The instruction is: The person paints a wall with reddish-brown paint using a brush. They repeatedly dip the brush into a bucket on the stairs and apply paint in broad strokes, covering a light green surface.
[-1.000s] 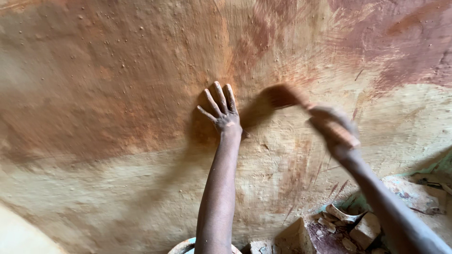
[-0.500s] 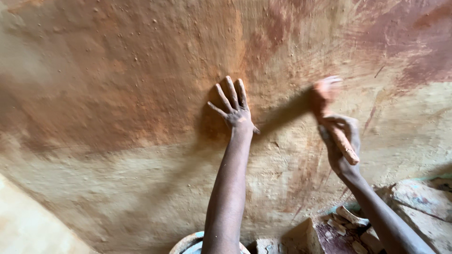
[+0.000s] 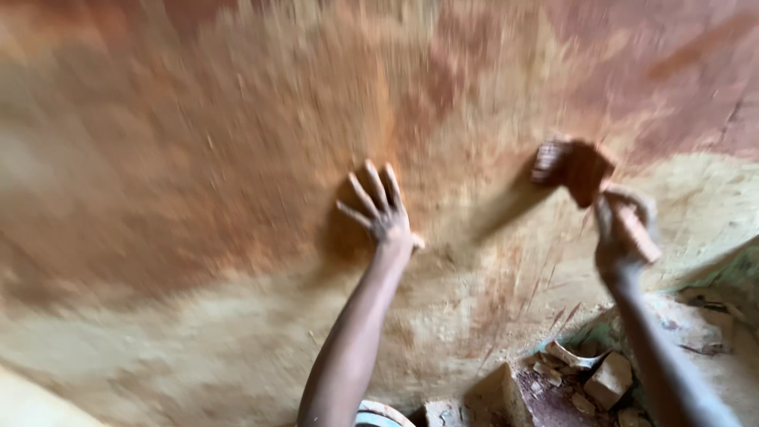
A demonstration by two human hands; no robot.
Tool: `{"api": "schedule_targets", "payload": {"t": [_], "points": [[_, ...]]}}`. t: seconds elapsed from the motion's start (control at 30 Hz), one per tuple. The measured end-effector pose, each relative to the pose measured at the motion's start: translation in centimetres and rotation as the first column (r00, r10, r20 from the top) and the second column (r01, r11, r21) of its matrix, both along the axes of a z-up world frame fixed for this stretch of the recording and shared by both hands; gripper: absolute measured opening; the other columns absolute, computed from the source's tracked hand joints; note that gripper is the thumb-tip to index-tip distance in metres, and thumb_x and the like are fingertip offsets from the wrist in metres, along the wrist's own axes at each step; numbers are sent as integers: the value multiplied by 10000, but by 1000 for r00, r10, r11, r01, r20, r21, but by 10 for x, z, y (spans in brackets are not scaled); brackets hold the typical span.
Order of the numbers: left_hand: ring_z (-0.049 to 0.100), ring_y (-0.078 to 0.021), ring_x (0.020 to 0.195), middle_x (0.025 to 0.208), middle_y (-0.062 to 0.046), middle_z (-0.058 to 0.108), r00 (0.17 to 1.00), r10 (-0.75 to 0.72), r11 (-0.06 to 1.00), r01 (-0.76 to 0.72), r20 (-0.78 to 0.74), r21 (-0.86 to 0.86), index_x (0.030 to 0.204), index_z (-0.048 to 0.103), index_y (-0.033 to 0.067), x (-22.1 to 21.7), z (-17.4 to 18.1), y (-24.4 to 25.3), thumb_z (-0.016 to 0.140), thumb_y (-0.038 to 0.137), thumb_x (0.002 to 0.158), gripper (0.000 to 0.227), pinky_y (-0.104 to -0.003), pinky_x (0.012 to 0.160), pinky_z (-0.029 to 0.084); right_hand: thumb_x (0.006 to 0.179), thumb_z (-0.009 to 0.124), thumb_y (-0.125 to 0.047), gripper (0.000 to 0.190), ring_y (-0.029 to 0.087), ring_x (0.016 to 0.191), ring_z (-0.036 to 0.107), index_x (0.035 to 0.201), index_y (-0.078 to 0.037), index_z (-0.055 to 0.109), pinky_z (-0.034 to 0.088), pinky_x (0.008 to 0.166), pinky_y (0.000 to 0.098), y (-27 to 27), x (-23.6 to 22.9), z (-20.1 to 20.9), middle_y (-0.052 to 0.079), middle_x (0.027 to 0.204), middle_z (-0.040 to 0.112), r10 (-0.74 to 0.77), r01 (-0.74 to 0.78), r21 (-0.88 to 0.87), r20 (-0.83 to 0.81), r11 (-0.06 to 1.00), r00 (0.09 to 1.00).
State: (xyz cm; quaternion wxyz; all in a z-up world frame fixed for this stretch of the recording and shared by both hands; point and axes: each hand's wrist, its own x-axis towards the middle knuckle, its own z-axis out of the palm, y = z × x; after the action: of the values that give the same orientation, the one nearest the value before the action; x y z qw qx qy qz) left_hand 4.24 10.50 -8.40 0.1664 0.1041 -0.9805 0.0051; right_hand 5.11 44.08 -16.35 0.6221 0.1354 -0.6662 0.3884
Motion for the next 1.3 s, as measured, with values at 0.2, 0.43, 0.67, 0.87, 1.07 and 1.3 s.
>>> {"api": "schedule_targets", "payload": {"t": [0.2,0.43,0.67,0.87,1.07,1.3], "points": [[-66,-501,1504,1664,-204,-49,855,-495,858,452,-156,-244,1595,21,60,27,15,28,875,551,671,1351,-795,1125,16,1075,589,-232,314,222,1070,616,1319,-38,550,541,924,338,-46,18,-16,115,1220,612,395,-228,-625,141,747,908],[121,-352,1574,1713,-184,96,491,-835,545,681,-247,-490,1626,198,63,-27,137,132,775,464,827,1064,-604,1244,124,1001,536,-299,389,281,1064,670,1329,-89,542,543,919,383,2,51,84,113,1270,622,683,-69,-952,163,298,712],[237,-276,1565,1719,-125,231,296,-944,321,717,-146,-618,1622,298,72,-81,237,228,643,379,956,811,-471,1263,196,992,529,-287,436,298,1131,664,1378,-84,529,529,973,418,110,84,190,151,1292,637,708,10,-948,244,318,663],[274,-263,1547,1691,-114,290,212,-967,254,736,-143,-627,1602,356,65,-77,283,266,602,358,973,737,-434,1228,232,983,523,-277,479,312,1188,659,1419,-79,519,517,1019,448,140,101,268,183,1311,651,708,50,-953,258,300,658],[359,-241,1535,1681,-111,337,168,-908,373,740,-383,-559,1607,373,92,-97,351,307,624,360,1049,668,-441,1256,270,942,597,-236,412,299,1206,660,1331,-114,532,542,1042,458,147,46,362,180,1327,635,630,23,-951,221,307,745],[431,-215,1496,1642,-84,410,159,-776,533,683,-611,-499,1592,394,136,-107,480,331,633,328,1083,594,-454,1265,246,963,612,-136,314,298,1212,654,1251,-87,498,560,1049,490,172,-6,522,199,1299,631,646,-265,-903,17,337,763]]}}
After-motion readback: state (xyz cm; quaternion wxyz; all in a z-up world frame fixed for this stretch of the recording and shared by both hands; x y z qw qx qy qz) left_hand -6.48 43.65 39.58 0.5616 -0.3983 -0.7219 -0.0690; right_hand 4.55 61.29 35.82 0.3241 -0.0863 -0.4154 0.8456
